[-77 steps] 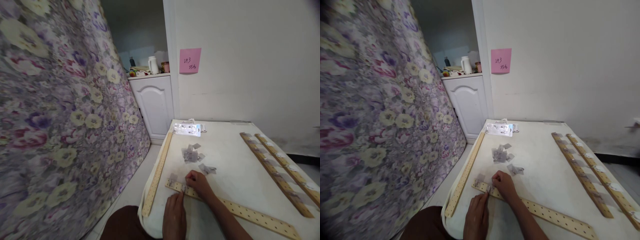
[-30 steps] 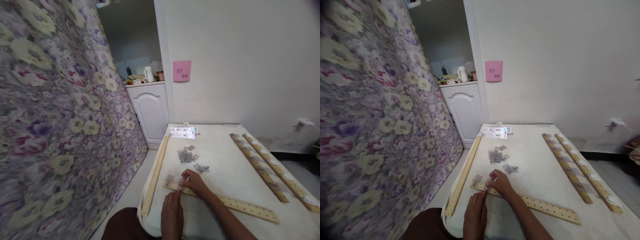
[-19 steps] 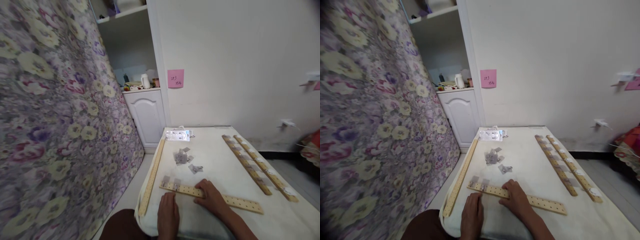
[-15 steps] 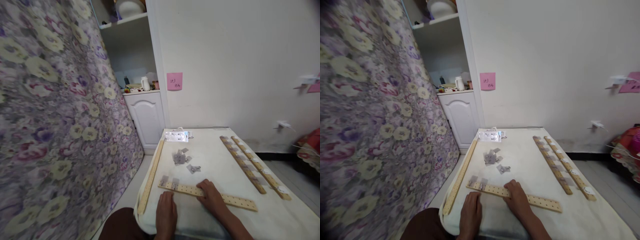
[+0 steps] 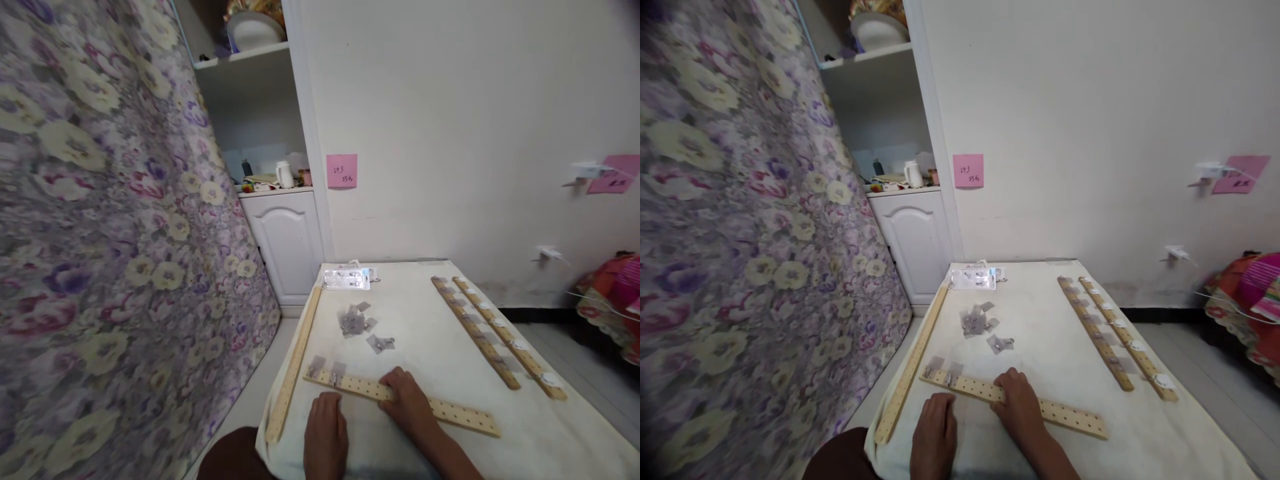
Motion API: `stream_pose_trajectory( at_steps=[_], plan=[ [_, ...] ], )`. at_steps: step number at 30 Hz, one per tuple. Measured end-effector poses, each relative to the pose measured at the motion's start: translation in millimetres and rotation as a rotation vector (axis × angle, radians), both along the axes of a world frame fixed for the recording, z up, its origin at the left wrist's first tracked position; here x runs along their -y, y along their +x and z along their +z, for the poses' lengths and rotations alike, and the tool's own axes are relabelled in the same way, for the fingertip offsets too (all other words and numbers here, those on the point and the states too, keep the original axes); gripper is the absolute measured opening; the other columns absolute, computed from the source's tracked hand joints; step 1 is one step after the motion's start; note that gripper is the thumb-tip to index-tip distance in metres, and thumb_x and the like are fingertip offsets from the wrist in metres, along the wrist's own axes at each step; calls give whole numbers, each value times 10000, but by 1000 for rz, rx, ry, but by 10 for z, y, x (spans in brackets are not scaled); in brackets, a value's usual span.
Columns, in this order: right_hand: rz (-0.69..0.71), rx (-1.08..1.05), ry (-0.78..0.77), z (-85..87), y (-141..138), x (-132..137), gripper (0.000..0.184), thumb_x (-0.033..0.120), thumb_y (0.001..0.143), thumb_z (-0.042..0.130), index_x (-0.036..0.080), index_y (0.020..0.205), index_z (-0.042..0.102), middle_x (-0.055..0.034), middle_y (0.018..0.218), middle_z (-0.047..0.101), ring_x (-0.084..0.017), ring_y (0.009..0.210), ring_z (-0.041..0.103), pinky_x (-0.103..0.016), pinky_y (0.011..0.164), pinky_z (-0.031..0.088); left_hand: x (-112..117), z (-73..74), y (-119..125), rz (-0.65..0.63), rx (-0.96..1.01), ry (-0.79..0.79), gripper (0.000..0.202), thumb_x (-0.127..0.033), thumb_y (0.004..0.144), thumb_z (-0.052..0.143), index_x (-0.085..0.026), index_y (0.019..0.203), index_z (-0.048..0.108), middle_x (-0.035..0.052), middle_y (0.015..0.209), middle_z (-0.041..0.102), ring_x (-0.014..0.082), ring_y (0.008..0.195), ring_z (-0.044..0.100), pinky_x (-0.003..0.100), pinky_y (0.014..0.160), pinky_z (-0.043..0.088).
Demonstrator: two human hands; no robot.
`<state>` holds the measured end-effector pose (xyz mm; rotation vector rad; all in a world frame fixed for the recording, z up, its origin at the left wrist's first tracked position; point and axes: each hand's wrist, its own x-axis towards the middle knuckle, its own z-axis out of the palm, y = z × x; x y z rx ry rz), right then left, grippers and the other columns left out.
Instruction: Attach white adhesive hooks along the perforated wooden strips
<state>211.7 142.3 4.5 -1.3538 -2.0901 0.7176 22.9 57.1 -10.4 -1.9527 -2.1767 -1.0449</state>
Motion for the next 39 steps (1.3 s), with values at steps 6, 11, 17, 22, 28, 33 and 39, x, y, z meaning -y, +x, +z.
stream_pose_trajectory(
  at_steps=[6,11,17,22,28,33,39],
  plan=[
    [-118,-100,-17,17,48,-481,161,273,766,508,211,890,589,-20,814,617,-175,749,571,-261,686,397,0,-57,-21,11,-20,-21,201,-132,856,385,-209,935,552,39,857,583,197,833,557,339,773,451],
    [-205,-25,-20,-19,-146,-799,64,235,718,561,217,780,562,5,746,613,-155,690,558,-233,596,330,-28,-119,-71,-15,-22,-14,202,-130,847,391,-211,928,558,43,847,590,204,823,564,346,763,459],
    [-263,-7,54,-28,-203,-820,88,212,771,491,214,713,556,-5,729,607,-145,674,544,-233,594,306,-84,-192,-134,-45,2,11,194,-157,848,410,-218,955,560,36,852,595,202,823,562,352,767,468],
    [-216,-216,84,-69,-107,-756,67,203,761,474,205,713,521,-1,713,590,-144,644,540,-235,616,360,-122,-249,-170,-45,5,34,193,-174,849,404,-226,938,567,30,833,592,200,805,563,347,734,475],
    [-33,-557,-152,-76,-16,-652,22,221,736,492,203,734,505,47,574,530,-141,562,533,-228,554,386,-80,-114,-95,-48,18,8,179,-182,859,409,-221,958,554,37,863,589,208,833,558,374,764,475],
    [75,-546,-142,-14,-11,-575,63,214,728,530,180,754,577,16,676,575,-145,656,533,-237,614,394,23,-73,92,-94,67,47,196,-151,858,397,-215,950,557,52,876,596,206,841,564,363,762,483],
    [220,-458,-180,3,-160,-491,117,190,722,536,173,784,633,4,667,597,-146,645,550,-240,605,407,75,-115,323,-113,179,79,211,-147,867,384,-209,954,565,61,873,602,196,841,580,334,744,493]
  ],
)
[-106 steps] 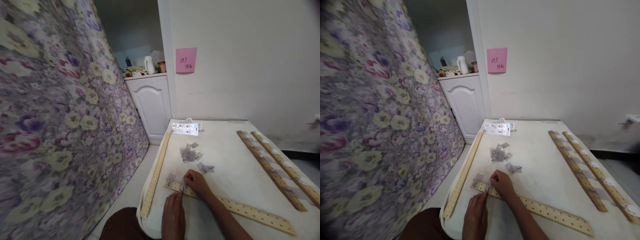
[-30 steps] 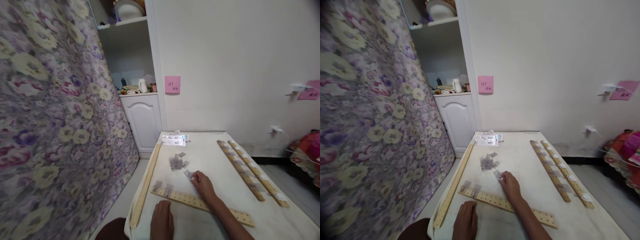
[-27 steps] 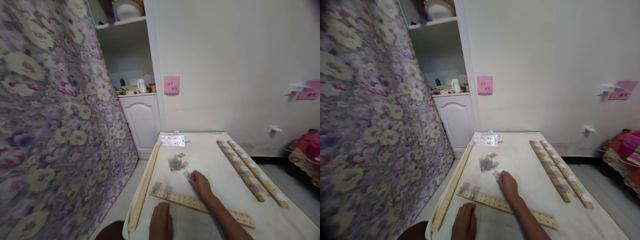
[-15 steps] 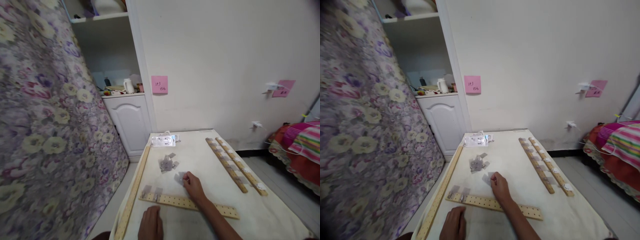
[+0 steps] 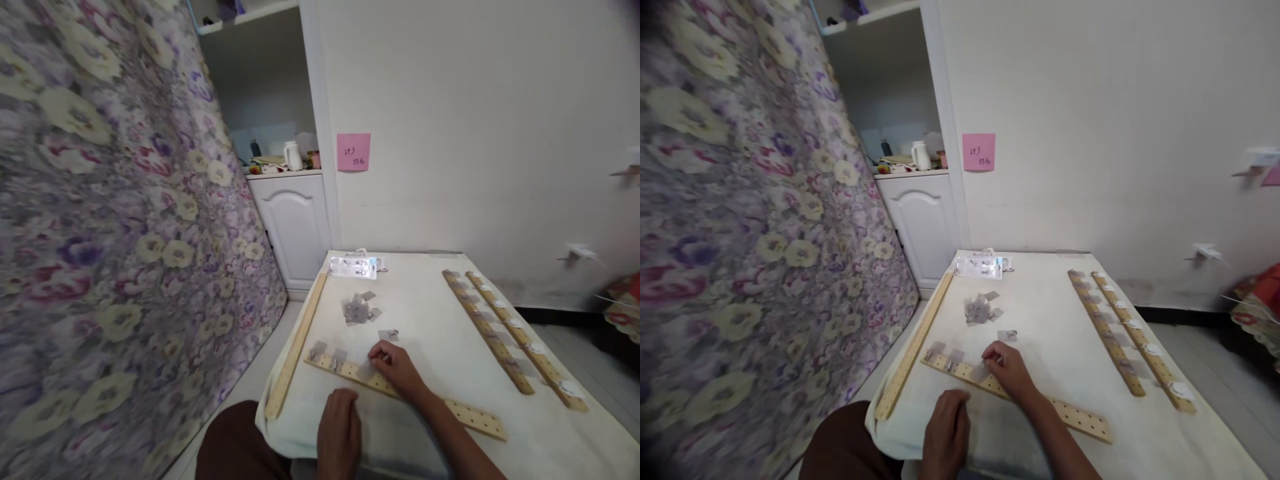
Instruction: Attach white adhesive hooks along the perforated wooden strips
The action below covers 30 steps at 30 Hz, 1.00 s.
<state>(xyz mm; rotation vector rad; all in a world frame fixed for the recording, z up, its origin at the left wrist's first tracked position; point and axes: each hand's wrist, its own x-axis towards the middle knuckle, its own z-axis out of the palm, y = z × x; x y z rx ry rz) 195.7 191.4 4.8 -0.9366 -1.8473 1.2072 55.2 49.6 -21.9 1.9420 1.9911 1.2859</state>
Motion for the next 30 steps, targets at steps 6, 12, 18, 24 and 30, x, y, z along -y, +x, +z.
stream_pose_trajectory(
  at_steps=[6,12,18,24,30],
  plan=[
    [31,10,34,6,-125,29,119,179,712,540,178,777,640,-3,688,620,-146,653,572,-245,618,430,3,46,25,44,103,-55,199,-191,892,380,-205,971,561,56,894,598,179,864,587,319,777,486],
    [-22,-11,-52,48,-88,71,89,236,711,580,179,764,622,1,640,617,-151,604,561,-251,586,436,-89,117,78,46,219,-99,201,-252,910,375,-201,929,568,46,871,598,171,830,583,299,761,469],
    [-20,-18,-74,46,-71,86,91,261,704,605,185,748,628,-1,637,625,-150,597,552,-251,574,435,-139,266,156,80,339,-179,222,-353,911,400,-200,917,561,26,808,601,165,741,562,273,699,430],
    [62,12,-54,93,-70,118,60,201,689,597,176,732,630,11,609,610,-136,580,546,-238,569,421,-124,293,188,104,385,-193,267,-396,907,413,-196,796,550,-9,702,569,143,660,519,238,620,373],
    [164,26,-1,107,-56,154,49,152,663,583,176,697,607,5,672,611,-126,612,530,-227,585,411,-176,235,159,107,455,-153,283,-377,917,392,-192,761,539,-22,684,563,135,672,523,226,623,364]
  ],
)
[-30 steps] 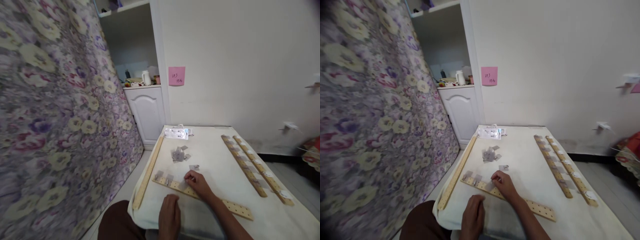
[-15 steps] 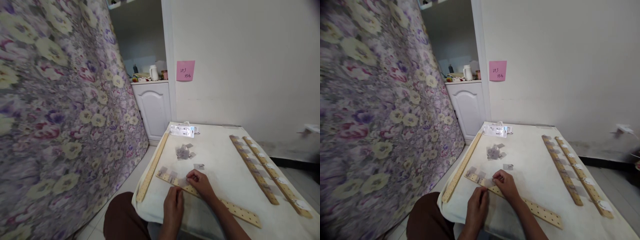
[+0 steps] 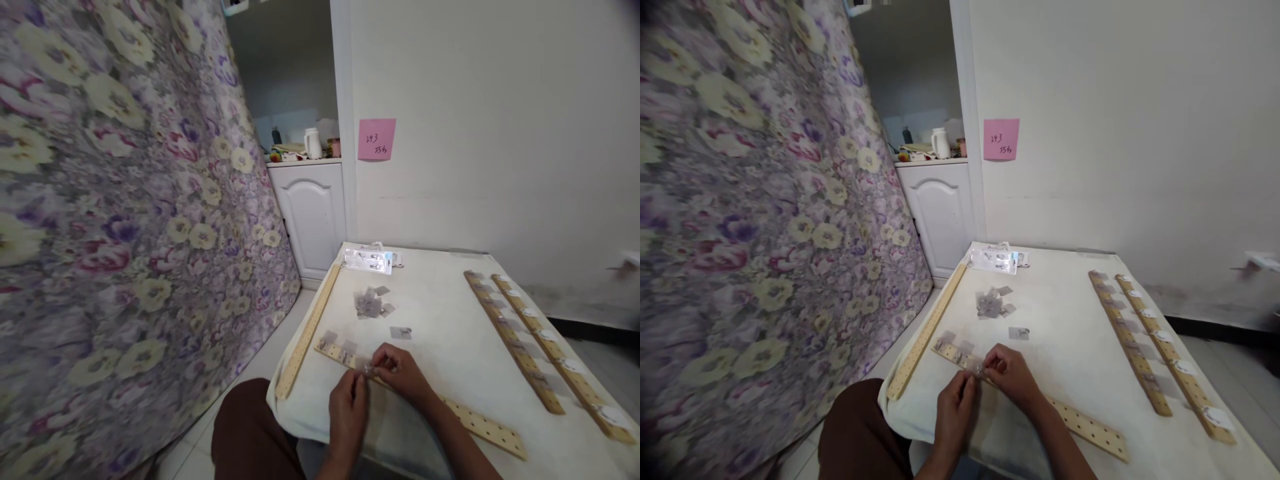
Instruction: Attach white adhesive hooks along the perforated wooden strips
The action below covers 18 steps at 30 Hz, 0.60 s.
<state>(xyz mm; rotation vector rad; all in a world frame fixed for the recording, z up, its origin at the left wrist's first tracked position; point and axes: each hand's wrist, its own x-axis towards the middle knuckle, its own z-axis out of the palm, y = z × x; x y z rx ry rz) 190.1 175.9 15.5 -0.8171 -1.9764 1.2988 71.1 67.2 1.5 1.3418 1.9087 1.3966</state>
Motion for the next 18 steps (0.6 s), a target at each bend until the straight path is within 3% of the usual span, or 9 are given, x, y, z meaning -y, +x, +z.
stream_pose_trajectory(
  at_steps=[4,7,13,18],
  plan=[
    [92,-42,66,3,46,-3,147,121,678,515,179,772,612,-15,795,606,-127,665,507,-226,605,397,-6,-26,-26,37,-6,4,291,-370,907,404,-196,690,487,-38,629,519,125,626,490,220,589,343],
    [91,-58,58,-11,84,-30,169,166,749,465,178,832,612,-12,777,585,-126,646,488,-232,604,383,-8,-30,-37,37,-31,-12,293,-371,907,394,-200,680,468,-43,615,498,122,611,475,220,578,328],
    [41,-70,-117,-96,63,-93,267,323,775,561,179,984,641,1,719,588,-131,628,511,-229,579,377,-28,-23,-33,-14,-120,-65,283,-361,901,389,-200,697,502,-36,616,514,123,603,476,220,564,307],
    [98,-80,-248,-123,-21,-104,211,304,705,653,162,861,659,16,668,594,-106,567,497,-216,543,356,-36,-34,-31,-36,-165,-105,275,-363,900,393,-203,727,536,-31,631,543,129,608,498,222,566,307]
  ],
)
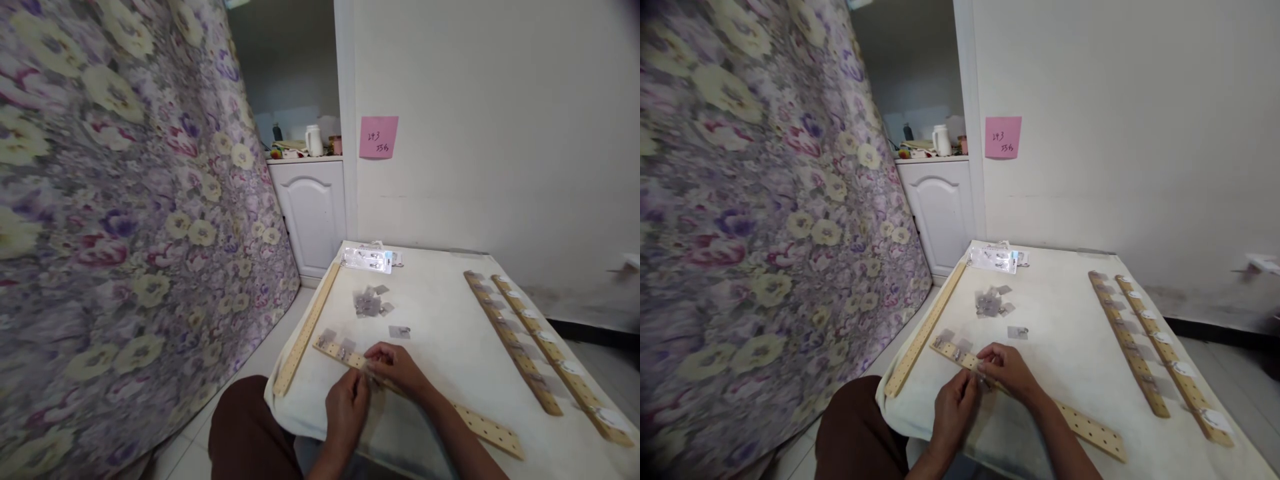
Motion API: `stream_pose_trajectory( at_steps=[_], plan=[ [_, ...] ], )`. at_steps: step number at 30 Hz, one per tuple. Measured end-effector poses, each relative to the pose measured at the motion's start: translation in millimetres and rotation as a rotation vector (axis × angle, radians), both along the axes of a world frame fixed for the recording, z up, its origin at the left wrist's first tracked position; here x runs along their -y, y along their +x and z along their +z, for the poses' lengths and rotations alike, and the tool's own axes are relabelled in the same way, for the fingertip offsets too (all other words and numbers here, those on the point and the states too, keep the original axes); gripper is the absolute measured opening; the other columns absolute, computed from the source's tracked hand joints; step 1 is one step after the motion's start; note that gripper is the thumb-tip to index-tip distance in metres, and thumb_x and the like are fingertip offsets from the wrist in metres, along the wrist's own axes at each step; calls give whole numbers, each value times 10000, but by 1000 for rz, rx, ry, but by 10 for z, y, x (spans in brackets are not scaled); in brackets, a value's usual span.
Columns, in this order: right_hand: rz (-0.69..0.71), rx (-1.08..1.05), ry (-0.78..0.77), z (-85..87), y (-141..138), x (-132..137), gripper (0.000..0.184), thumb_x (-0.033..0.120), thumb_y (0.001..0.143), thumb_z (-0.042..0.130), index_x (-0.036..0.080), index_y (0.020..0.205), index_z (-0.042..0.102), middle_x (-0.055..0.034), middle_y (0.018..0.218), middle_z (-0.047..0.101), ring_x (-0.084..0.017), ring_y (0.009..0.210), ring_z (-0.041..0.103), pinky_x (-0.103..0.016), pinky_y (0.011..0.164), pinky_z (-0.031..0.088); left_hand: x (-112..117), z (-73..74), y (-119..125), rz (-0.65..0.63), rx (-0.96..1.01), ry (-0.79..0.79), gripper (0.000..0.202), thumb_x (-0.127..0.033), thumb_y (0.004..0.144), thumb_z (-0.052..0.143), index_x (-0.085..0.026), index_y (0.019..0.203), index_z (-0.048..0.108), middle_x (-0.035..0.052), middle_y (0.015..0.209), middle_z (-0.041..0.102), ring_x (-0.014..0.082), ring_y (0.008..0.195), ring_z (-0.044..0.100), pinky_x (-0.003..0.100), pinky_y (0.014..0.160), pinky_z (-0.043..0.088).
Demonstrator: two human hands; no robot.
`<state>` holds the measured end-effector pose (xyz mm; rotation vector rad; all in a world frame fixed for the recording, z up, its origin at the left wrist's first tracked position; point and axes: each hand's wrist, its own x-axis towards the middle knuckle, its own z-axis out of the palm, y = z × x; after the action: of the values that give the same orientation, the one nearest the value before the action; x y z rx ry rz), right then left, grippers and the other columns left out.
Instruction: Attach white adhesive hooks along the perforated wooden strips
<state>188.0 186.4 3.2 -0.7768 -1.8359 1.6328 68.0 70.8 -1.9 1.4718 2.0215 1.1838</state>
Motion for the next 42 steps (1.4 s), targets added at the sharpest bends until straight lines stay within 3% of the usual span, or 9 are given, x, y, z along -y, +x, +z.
stream_pose_trajectory(
  at_steps=[5,12,20,31,42],
  plan=[
    [-5,-45,-56,2,-2,-27,131,287,694,632,174,710,567,36,581,571,-104,533,487,-215,521,344,-6,-20,16,63,-14,13,297,-363,907,387,-210,673,488,-36,609,512,126,597,489,223,574,310],
    [-136,-71,-79,-71,4,-91,224,268,672,595,191,880,566,81,544,487,-96,470,439,-216,484,311,35,-1,46,75,13,52,174,-303,894,412,-216,826,546,-23,712,559,133,665,521,226,626,358],
    [-203,-43,-124,-150,-56,-117,134,264,660,580,190,766,545,57,516,571,-113,450,503,-234,494,371,38,-51,44,71,-29,70,85,-260,853,479,-205,864,544,-10,753,520,141,675,509,244,643,396],
    [-304,170,67,-180,-99,-133,48,207,636,570,187,678,557,40,546,558,-132,534,521,-234,517,372,67,-50,33,-30,-23,129,174,-191,881,436,-209,951,595,35,885,578,165,862,565,285,772,459],
    [-327,265,110,-162,-141,-142,30,209,645,551,185,660,562,25,557,569,-139,554,535,-230,531,379,75,-112,28,-61,-47,188,259,-194,913,403,-217,1101,579,54,947,590,172,913,576,323,819,488]
  ],
)
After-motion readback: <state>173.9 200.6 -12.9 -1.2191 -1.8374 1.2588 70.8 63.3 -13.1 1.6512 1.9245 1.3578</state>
